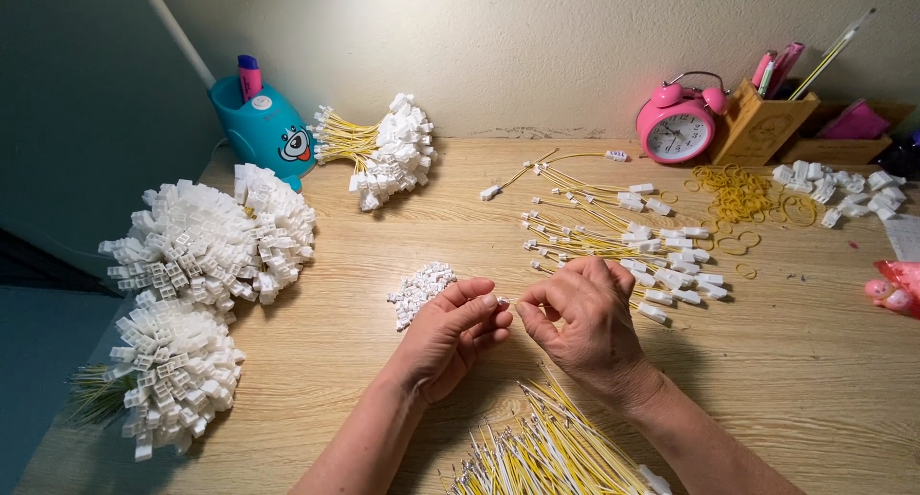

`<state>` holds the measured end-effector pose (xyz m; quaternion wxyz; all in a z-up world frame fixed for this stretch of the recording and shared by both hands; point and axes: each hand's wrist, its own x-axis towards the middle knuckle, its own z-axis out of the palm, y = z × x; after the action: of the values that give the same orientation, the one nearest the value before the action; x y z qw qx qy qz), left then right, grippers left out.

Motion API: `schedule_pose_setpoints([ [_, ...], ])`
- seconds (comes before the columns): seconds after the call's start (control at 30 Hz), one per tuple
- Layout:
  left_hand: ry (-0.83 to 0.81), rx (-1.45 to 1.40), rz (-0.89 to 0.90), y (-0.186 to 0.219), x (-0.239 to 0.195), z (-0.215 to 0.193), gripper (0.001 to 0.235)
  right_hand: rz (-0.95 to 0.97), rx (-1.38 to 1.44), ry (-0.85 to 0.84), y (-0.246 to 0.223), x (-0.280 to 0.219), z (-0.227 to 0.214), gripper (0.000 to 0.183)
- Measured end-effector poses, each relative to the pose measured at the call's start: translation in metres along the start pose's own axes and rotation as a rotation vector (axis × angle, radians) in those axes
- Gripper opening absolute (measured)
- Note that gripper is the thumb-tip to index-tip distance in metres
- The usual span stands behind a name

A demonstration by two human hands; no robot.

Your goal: The person assembles small white plastic connectors onto yellow wires by hand. They repeatedly pick up a connector and a wire, insert the wire into the connector, and place the finished assembly on the table.

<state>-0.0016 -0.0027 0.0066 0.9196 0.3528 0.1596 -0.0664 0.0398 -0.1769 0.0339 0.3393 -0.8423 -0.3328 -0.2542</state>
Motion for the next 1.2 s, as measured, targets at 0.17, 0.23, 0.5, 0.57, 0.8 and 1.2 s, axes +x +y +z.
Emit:
schedule_pose_setpoints([
  [0.17, 0.006, 0.005, 0.003, -0.0002, -0.0001, 0.0000, 0.025, -0.019, 0.002, -0.010, 0.0008, 0.0002, 0.0004, 0.012],
  [0.23, 0.006, -0.001, 0.002, -0.0001, -0.0007, 0.0002, 0.026, -0.001, 0.026, -0.034, 0.0033, -0.0020, 0.0017, 0.010],
  [0.5, -0.004, -0.013, 0.001, -0.0001, 0.0007, -0.0020, 0.027, -0.002, 0.019, -0.016, 0.0022, -0.0014, 0.0021, 0.010],
  [0.57, -0.008, -0.011, 0.001, 0.0000, 0.0010, -0.0021, 0.026, 0.002, 0.015, -0.014, 0.0024, -0.0015, 0.0019, 0.010],
  [0.8, -0.018, -0.010, -0.002, -0.0004, 0.0008, -0.0024, 0.026, 0.000, 0.020, -0.010, 0.0024, -0.0011, 0.0013, 0.011],
  [1.2, -0.021, 0.051, 0.027, -0.0014, 0.0002, -0.0002, 0.027, -0.038, -0.003, 0.006, 0.0009, 0.0004, 0.0009, 0.012],
])
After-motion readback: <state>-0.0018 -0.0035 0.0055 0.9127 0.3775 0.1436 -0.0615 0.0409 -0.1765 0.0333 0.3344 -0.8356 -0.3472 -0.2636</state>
